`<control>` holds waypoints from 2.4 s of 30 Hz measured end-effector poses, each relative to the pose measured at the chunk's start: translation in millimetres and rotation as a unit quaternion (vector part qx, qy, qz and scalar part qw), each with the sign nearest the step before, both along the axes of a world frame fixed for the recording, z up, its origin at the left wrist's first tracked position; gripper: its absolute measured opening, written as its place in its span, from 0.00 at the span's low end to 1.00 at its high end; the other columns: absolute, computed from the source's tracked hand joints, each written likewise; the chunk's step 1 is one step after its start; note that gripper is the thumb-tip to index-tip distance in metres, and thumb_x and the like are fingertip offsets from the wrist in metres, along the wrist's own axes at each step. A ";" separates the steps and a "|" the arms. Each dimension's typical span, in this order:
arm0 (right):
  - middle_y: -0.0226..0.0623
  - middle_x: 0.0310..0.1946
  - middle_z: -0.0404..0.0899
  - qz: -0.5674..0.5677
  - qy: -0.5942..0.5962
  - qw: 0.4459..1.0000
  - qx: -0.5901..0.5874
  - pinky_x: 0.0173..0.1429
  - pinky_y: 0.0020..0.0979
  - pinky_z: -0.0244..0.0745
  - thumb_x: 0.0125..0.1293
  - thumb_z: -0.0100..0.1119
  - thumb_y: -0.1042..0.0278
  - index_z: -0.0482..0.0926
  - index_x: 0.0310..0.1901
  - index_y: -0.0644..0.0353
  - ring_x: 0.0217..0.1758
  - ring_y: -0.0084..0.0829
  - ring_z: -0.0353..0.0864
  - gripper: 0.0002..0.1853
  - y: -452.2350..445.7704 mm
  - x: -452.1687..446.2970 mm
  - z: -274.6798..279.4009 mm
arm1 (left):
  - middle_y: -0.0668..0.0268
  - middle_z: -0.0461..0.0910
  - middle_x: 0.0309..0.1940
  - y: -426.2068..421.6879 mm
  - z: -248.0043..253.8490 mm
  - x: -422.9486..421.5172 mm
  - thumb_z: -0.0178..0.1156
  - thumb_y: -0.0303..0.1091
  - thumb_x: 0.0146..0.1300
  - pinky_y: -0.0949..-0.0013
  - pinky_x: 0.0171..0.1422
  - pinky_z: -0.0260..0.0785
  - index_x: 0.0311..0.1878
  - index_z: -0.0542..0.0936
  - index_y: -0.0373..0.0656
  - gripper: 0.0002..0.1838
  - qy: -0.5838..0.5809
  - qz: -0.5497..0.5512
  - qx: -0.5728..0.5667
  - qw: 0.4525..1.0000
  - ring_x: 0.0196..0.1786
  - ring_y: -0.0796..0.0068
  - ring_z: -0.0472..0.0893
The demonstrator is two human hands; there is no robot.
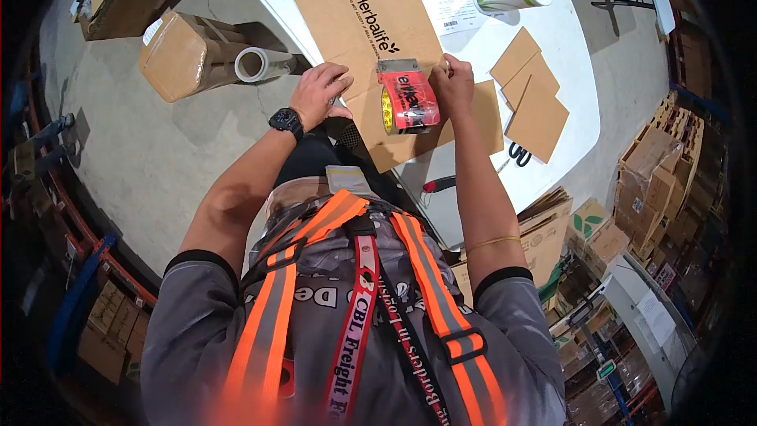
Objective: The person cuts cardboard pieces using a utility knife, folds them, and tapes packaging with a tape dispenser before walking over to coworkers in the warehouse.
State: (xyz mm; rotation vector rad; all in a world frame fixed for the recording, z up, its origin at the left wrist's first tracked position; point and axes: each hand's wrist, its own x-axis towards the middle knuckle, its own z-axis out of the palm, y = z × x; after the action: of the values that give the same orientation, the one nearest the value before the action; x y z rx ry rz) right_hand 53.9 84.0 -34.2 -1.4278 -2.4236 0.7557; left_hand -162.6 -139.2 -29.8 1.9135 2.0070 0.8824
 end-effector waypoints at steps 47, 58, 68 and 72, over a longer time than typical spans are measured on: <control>0.28 0.37 0.79 -0.143 0.179 0.811 -0.539 0.52 0.25 0.67 0.63 0.60 0.52 0.80 0.46 0.62 0.41 0.20 0.74 0.20 -73.7 24.2 76.9 | 0.50 0.48 0.72 43.7 7.4 45.7 0.57 0.63 0.55 0.48 0.75 0.39 0.70 0.53 0.33 0.51 0.130 0.048 -0.214 0.967 0.75 0.50 0.46; 0.29 0.38 0.81 -0.113 0.259 0.808 -0.517 0.49 0.23 0.68 0.60 0.62 0.58 0.81 0.45 0.63 0.41 0.18 0.76 0.17 -75.8 40.4 56.1 | 0.51 0.48 0.72 45.6 3.3 51.2 0.53 0.59 0.60 0.46 0.75 0.37 0.71 0.53 0.36 0.45 0.147 0.051 -0.206 0.966 0.75 0.48 0.44; 0.31 0.32 0.81 -0.129 0.254 0.839 -0.463 0.43 0.22 0.71 0.59 0.63 0.64 0.81 0.39 0.66 0.35 0.18 0.76 0.13 -87.9 67.2 46.0 | 0.51 0.47 0.72 45.7 4.1 50.5 0.52 0.58 0.61 0.47 0.76 0.36 0.71 0.52 0.35 0.44 0.149 0.050 -0.211 0.965 0.75 0.48 0.44; 0.31 0.32 0.81 -0.142 0.273 0.831 -0.464 0.43 0.23 0.71 0.58 0.63 0.63 0.81 0.39 0.66 0.35 0.19 0.76 0.13 -91.6 69.7 40.8 | 0.51 0.47 0.73 45.1 5.6 49.0 0.53 0.56 0.61 0.48 0.76 0.36 0.71 0.52 0.36 0.44 0.142 0.045 -0.215 0.965 0.75 0.49 0.44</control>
State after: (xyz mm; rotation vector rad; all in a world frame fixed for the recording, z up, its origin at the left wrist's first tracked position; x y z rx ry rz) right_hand 123.6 -7.6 6.7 -1.4657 -1.3557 2.0733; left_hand -113.5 -94.1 -24.2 1.7819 2.2295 0.1601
